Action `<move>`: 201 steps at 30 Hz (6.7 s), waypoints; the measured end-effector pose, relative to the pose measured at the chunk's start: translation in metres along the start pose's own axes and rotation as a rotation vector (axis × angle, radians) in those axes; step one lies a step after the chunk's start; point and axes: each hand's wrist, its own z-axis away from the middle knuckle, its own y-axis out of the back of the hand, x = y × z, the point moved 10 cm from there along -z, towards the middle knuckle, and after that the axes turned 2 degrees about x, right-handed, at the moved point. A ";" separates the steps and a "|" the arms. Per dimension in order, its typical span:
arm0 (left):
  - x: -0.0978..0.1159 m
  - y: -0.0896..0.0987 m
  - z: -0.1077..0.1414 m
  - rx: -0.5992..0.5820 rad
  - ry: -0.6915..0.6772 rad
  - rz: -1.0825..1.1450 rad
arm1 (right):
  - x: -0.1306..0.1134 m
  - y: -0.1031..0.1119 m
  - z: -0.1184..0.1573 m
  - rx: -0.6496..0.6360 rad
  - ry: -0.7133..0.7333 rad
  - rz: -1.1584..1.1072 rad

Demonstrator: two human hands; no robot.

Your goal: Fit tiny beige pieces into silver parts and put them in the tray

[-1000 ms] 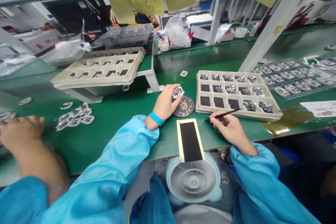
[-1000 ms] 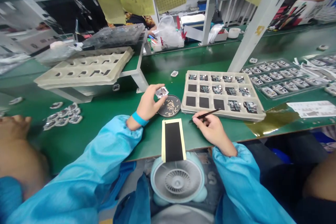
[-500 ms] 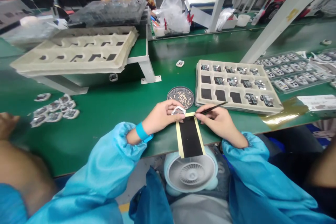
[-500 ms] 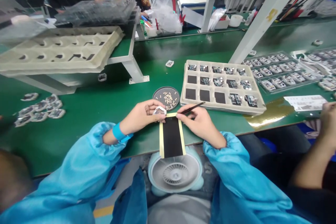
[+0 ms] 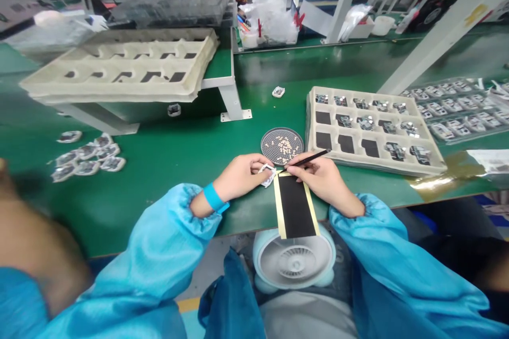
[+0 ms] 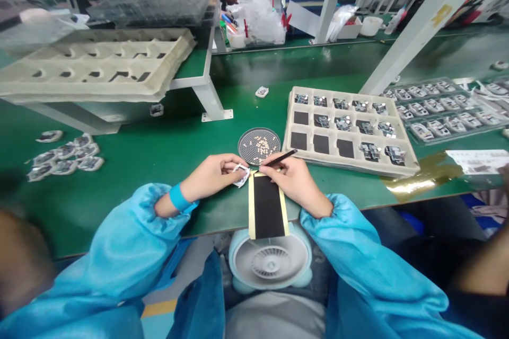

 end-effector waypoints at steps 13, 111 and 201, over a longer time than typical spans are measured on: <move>0.004 0.002 0.004 0.094 -0.010 -0.018 | -0.003 0.003 0.006 0.001 0.012 -0.034; 0.005 -0.013 0.003 0.103 0.019 0.466 | -0.037 0.018 0.029 0.043 0.323 -0.151; 0.028 -0.016 0.018 0.145 -0.299 0.456 | -0.021 -0.013 0.010 0.063 -0.017 -0.181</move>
